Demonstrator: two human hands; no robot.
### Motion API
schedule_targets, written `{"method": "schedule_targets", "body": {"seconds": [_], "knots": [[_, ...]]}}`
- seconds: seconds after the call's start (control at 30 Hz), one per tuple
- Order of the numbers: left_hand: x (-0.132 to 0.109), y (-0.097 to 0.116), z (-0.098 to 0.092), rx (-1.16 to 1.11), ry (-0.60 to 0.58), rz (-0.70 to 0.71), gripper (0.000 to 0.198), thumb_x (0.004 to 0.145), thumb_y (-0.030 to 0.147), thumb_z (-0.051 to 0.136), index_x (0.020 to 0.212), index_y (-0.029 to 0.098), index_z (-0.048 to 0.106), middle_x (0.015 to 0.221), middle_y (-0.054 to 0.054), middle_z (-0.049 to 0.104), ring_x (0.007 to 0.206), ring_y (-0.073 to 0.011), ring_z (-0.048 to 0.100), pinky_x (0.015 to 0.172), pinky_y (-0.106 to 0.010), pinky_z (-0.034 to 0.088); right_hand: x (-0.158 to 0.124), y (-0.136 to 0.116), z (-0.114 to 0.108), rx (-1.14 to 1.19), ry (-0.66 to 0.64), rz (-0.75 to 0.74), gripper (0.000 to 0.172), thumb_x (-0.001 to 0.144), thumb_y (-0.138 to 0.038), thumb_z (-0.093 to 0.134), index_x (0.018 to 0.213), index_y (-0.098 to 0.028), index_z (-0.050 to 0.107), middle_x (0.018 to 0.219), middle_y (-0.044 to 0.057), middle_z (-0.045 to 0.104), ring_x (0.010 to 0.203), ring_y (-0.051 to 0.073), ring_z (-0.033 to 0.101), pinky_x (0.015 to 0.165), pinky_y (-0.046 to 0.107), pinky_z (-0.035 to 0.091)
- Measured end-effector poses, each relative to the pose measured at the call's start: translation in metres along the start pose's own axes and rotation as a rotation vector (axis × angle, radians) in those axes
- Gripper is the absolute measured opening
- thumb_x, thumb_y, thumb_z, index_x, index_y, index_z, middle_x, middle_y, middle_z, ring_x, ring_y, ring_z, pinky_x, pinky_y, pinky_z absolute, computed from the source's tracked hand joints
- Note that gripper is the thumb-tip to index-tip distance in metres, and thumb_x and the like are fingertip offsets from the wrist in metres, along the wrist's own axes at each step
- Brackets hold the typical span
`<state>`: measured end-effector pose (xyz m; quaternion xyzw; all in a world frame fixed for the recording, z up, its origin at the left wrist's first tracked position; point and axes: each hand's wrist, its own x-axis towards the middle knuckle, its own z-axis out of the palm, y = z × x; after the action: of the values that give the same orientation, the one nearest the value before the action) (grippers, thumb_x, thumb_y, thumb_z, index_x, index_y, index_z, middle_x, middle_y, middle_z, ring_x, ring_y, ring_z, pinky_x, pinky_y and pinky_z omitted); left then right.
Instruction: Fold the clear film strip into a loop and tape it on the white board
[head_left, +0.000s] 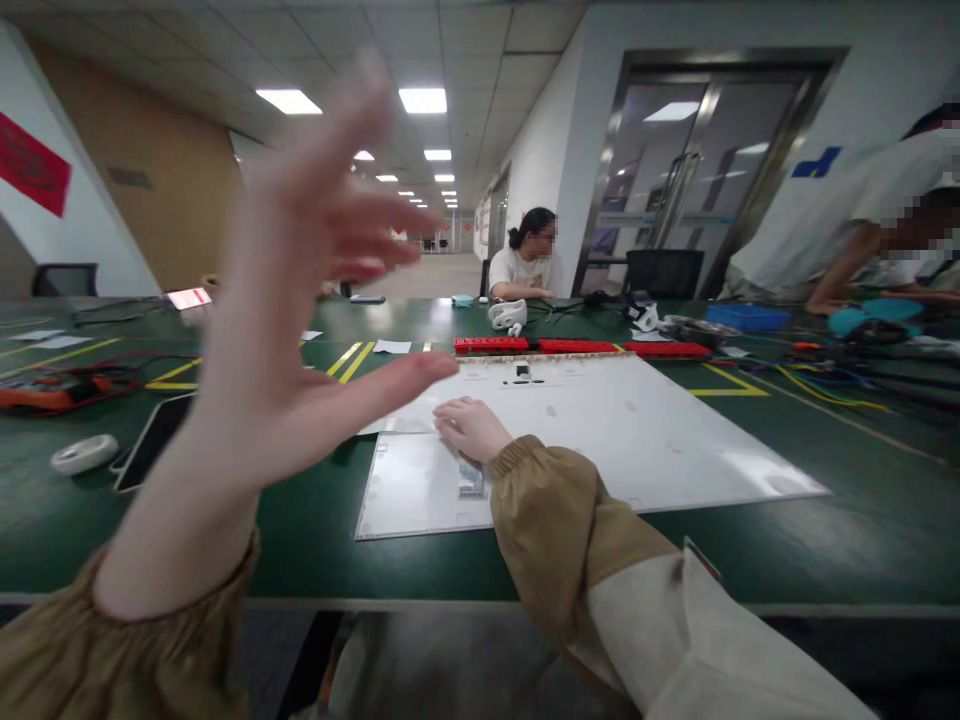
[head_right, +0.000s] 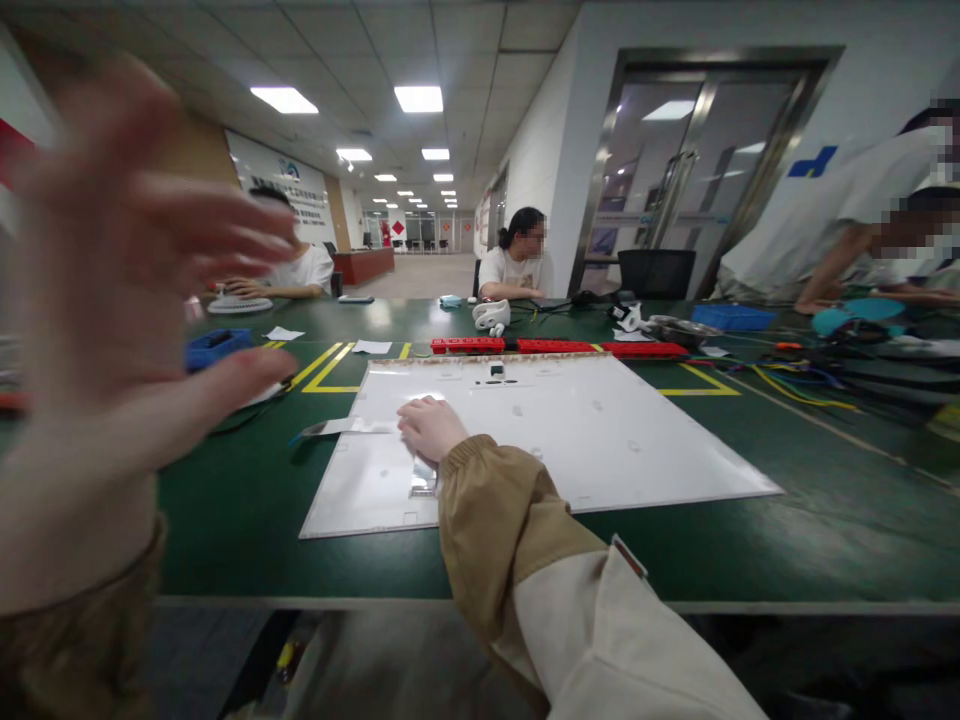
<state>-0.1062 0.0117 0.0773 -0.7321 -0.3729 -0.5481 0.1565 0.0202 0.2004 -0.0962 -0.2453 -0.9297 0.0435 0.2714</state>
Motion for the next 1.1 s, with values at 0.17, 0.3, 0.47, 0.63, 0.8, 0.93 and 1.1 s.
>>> {"method": "schedule_targets", "body": {"seconds": [0.17,0.3,0.47,0.63,0.8,0.93,1.1], "knots": [[-0.058,-0.09,0.066,0.122,-0.457,-0.182,0.023,0.086,0.03,0.05,0.105,0.021,0.059,0.1,-0.003,0.061,0.085,-0.017,0.061,0.074,-0.031,0.05,0.0,-0.003,0.001,0.033,-0.016,0.017,0.024,0.086,-0.02,0.05,0.107,-0.017,0.061,0.102,0.006,0.064,0.098,0.018,0.054,0.088,0.031,0.037],[-0.109,-0.154,0.096,0.245,-0.705,-0.276,0.021,0.086,0.028,0.048,0.097,0.022,0.064,0.094,-0.005,0.062,0.083,-0.0197,0.061,0.074,-0.031,0.048,0.0,-0.003,0.004,0.124,-0.03,0.113,0.031,0.085,-0.014,0.046,0.115,-0.017,0.054,0.102,0.004,0.065,0.094,0.016,0.056,0.086,0.028,0.039],[-0.119,-0.162,0.096,0.196,-0.7,-0.249,0.022,0.086,0.026,0.047,0.096,0.021,0.066,0.097,-0.005,0.062,0.087,-0.0187,0.059,0.081,-0.029,0.045,0.003,-0.001,0.008,0.166,-0.046,0.157,0.042,0.077,-0.003,0.044,0.118,-0.015,0.048,0.106,0.003,0.064,0.097,0.016,0.056,0.091,0.03,0.036],[-0.117,-0.159,0.099,0.157,-0.69,-0.244,0.022,0.085,0.024,0.048,0.095,0.019,0.067,0.097,-0.006,0.061,0.083,-0.0171,0.059,0.079,-0.028,0.045,0.004,-0.002,0.008,0.159,-0.063,0.187,0.04,0.077,-0.004,0.043,0.115,-0.016,0.047,0.108,0.003,0.064,0.105,0.017,0.053,0.103,0.039,0.024],[-0.119,-0.162,0.1,0.114,-0.674,-0.236,0.022,0.085,0.023,0.049,0.095,0.018,0.068,0.094,-0.007,0.061,0.084,-0.017,0.058,0.08,-0.028,0.045,0.003,-0.007,0.009,0.12,-0.102,0.235,0.041,0.078,-0.006,0.042,0.117,-0.016,0.046,0.115,0.005,0.061,0.113,0.016,0.05,0.106,0.043,0.015],[-0.118,-0.162,0.099,0.086,-0.67,-0.24,0.022,0.085,0.022,0.049,0.095,0.017,0.068,0.093,-0.007,0.062,0.087,-0.0175,0.058,0.082,-0.028,0.045,0.002,-0.007,0.008,0.129,-0.132,0.258,0.043,0.079,-0.01,0.041,0.122,-0.013,0.045,0.125,0.008,0.055,0.12,0.018,0.044,0.106,0.042,0.016],[-0.118,-0.165,0.099,0.074,-0.679,-0.239,0.022,0.085,0.022,0.049,0.096,0.017,0.067,0.093,-0.007,0.061,0.087,-0.0176,0.057,0.082,-0.028,0.044,0.0,-0.003,0.005,0.148,0.034,0.187,0.053,0.077,-0.016,0.047,0.129,-0.012,0.041,0.128,0.009,0.052,0.118,0.019,0.044,0.106,0.037,0.021]]}}
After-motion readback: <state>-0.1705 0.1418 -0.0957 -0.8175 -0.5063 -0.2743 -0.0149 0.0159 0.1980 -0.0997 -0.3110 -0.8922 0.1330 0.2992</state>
